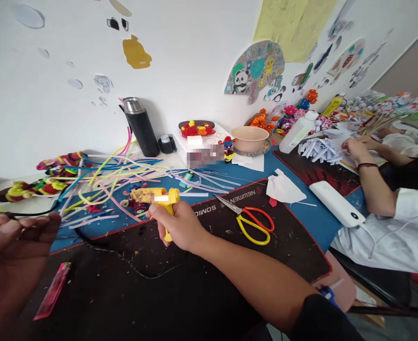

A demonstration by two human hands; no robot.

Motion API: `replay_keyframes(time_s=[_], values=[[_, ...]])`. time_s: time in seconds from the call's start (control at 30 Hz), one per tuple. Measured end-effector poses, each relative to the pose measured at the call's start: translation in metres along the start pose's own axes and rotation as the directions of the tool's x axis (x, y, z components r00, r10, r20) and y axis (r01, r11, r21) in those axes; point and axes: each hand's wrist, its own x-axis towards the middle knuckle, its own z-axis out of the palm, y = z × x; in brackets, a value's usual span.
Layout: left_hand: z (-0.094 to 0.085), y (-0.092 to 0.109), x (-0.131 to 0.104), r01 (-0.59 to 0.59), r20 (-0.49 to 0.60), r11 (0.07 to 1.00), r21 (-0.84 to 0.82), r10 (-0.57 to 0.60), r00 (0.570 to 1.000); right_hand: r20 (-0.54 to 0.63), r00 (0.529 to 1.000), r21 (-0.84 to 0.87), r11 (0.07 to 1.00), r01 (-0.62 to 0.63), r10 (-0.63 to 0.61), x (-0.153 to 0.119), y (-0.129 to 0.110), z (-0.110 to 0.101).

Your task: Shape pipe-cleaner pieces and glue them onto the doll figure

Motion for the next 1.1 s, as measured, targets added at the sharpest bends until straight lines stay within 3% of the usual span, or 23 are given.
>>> replay_keyframes(time_s=[0.17,0.37,0.6,0.9,1.1], values=[[0.018,-0.01,-0.007,0.159,0.024,0.986,-0.055,-0.158,0.987,-0.11,0.993,0.136,0.99,0.045,-0.03,-0.003,-0.005,-0.007],[0.013,-0.025,-0.008,0.192,0.088,0.979,-0.066,-0.185,0.979,-0.211,0.973,0.108,0.991,-0.073,0.095,-0.028,0.006,-0.018],[0.014,-0.027,-0.01,0.204,0.134,0.976,-0.073,-0.193,0.972,-0.133,0.976,0.04,0.984,-0.171,0.175,-0.048,0.011,-0.034],[0.018,-0.026,-0.011,0.201,0.153,0.978,-0.053,-0.191,0.97,-0.024,0.938,-0.058,0.936,-0.346,0.345,-0.045,-0.002,-0.042],[0.016,-0.029,-0.011,0.222,0.153,0.974,-0.043,-0.213,0.965,-0.088,0.912,-0.231,0.882,-0.41,0.401,-0.043,-0.01,-0.049]])
